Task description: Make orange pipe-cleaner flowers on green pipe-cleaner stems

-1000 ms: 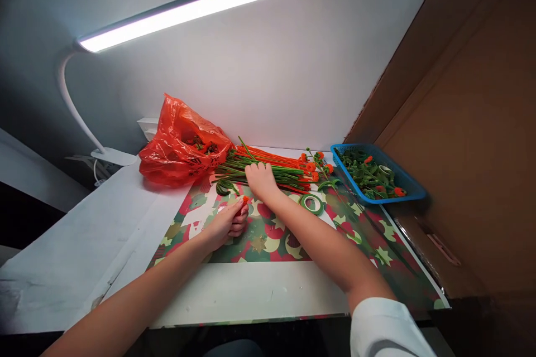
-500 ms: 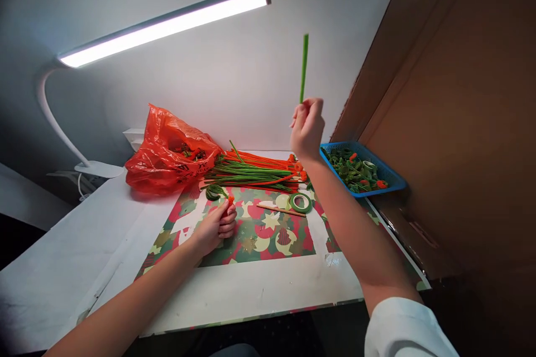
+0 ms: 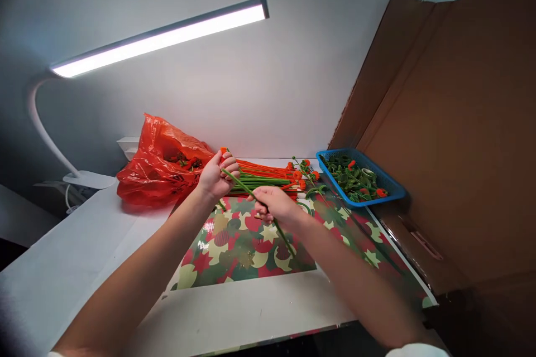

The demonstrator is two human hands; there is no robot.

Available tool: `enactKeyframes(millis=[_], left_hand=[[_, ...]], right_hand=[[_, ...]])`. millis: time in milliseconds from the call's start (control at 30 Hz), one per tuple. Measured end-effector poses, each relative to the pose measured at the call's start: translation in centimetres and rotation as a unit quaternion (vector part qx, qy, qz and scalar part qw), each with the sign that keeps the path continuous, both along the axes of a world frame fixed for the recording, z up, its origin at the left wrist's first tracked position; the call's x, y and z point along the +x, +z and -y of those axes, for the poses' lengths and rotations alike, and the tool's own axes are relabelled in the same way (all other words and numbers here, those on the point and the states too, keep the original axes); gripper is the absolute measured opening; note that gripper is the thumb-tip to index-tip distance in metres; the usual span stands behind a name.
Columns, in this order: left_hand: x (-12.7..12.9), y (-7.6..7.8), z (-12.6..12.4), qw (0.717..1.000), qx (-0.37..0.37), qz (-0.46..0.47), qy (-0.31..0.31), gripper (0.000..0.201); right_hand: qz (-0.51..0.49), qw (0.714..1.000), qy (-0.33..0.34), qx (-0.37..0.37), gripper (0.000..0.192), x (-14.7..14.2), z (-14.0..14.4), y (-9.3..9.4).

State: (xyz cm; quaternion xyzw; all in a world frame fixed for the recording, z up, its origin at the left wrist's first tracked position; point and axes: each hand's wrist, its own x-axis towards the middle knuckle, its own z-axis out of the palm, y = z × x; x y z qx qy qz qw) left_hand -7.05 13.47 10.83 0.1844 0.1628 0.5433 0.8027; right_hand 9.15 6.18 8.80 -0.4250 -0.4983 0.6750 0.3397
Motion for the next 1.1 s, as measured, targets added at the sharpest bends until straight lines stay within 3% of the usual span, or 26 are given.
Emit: enactKeyframes(millis=[167,300,400,667,1100], left_hand=[[0.0,0.0,-0.9,0.998,-0.002,0.055,0.02,0.048],[-0.9,0.6,-0.6,0.997,-0.005,0.075,0.035,0.047],[-1.4,1.3,0.2,0.996,-0.007,0.078,0.039,0.045],[-1.1,1.1,0.5,0.995,-0.056,0.071,0.033,0.045],[-0.8,0.4,-0.4,0.995,-0.06,0.05,0.055,0.044]], right_hand=[[0.004,0.999,-0.024,0.033,0.037,-0.8,-0.2,-2.7],[0.095,0.979,-0.016,0.177,0.032,-1.5,0.9,-2.1],[0.142,0.96,-0.035,0.238,0.03,-2.0,2.1,-1.4],[0.122,0.969,-0.065,0.203,0.029,-2.7,3.2,-2.8],[0.12,0.97,-0.094,0.19,0.027,-2.7,2.8,-3.6]])
